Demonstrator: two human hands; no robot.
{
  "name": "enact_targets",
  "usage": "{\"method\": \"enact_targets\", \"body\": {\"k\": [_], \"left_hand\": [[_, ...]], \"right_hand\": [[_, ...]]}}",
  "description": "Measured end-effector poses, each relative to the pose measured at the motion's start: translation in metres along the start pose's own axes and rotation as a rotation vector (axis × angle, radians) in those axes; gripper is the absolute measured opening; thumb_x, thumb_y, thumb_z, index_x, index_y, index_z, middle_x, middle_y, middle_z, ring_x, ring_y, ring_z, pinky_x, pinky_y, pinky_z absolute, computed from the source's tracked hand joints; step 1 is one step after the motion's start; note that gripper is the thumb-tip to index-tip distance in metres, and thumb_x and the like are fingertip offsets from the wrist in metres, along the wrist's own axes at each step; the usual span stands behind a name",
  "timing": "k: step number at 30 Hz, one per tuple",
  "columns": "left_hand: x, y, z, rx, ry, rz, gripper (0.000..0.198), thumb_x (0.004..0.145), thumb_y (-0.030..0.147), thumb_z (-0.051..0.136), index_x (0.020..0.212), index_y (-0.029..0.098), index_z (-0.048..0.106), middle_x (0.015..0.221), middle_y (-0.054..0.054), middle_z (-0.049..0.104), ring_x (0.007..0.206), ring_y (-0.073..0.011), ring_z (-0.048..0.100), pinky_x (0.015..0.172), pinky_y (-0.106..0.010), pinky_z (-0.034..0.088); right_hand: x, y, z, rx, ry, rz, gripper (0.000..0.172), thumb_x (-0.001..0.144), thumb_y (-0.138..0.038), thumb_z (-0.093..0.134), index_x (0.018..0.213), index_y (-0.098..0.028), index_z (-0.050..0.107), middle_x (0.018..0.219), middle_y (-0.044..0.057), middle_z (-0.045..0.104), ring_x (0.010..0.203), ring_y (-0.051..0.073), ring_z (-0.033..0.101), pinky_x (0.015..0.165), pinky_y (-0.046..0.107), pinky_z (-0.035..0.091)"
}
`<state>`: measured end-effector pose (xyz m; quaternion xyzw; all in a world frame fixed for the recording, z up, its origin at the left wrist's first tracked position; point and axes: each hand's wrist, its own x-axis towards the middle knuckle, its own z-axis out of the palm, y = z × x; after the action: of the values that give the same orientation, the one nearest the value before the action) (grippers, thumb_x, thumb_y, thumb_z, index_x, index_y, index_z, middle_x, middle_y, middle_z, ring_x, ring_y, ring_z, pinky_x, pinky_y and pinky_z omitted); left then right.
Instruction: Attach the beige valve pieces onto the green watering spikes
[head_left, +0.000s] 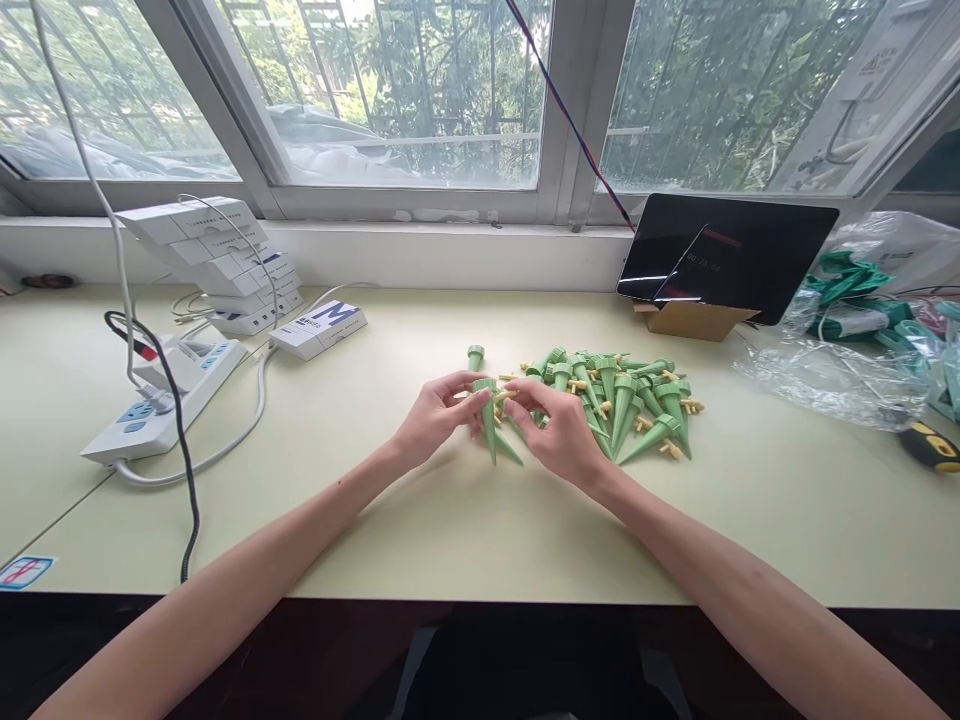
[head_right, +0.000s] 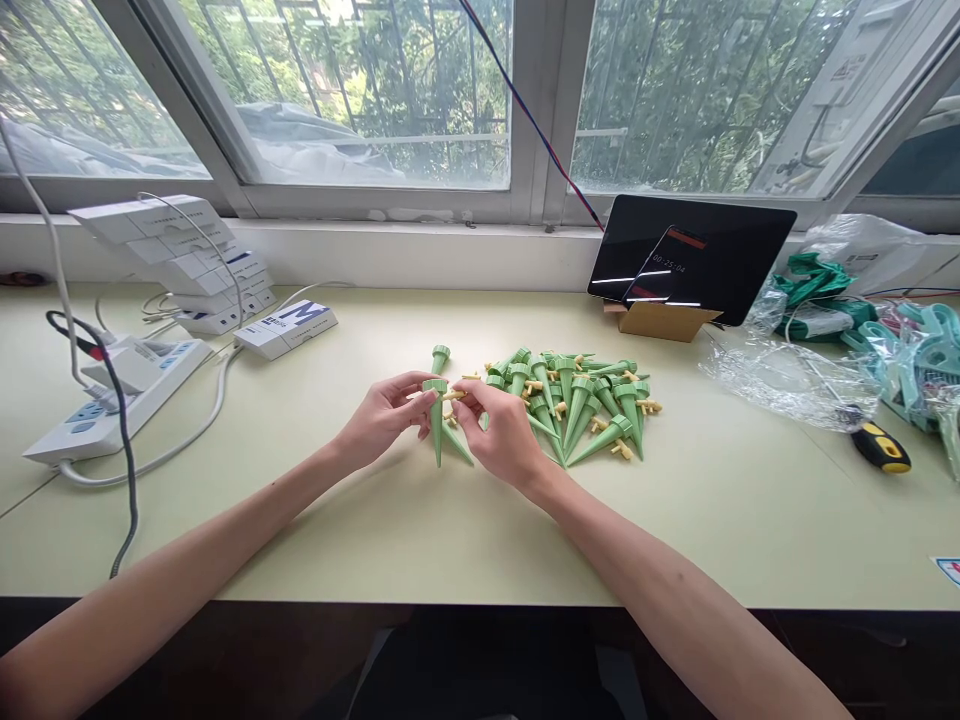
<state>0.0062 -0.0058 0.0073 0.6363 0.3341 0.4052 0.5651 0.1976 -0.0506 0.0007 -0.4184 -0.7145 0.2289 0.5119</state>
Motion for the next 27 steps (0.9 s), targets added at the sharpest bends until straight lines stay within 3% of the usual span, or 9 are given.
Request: {"method": "enact_targets", "body": {"k": [15, 27], "left_hand": [[-0.0006, 0.0018, 0.0038, -0.008, -0.002, 0.013, 0.039, 0.083, 0.045, 0.073, 0.102, 0.012, 0.071, 0.073, -0.002, 0.065, 0.053, -0.0108, 0.057, 0.048, -0.025, 0.052], [-0.001, -0.0017, 0.0036, 0.042, 0.039, 0.081, 0.034, 0.087, 0.043, 0.069, 0.105, 0.014, 0.066, 0.074, 0.0, 0.059, 0.051, -0.0097, 0.058, 0.047, -0.024, 0.052]], "right_hand": [[0.0002, 0.0006, -0.0012, 0.021, -0.008, 0.013, 0.017, 0.097, -0.024, 0.051, 0.095, -0.018, 0.067, 0.076, 0.001, 0.068, 0.066, 0.014, 0.063, 0.066, 0.026, 0.049], [0.0012, 0.0025, -0.0006, -0.002, 0.03, -0.009, 0.014, 0.094, -0.024, 0.056, 0.094, -0.018, 0.068, 0.088, 0.006, 0.074, 0.076, 0.017, 0.067, 0.072, 0.028, 0.051]]}}
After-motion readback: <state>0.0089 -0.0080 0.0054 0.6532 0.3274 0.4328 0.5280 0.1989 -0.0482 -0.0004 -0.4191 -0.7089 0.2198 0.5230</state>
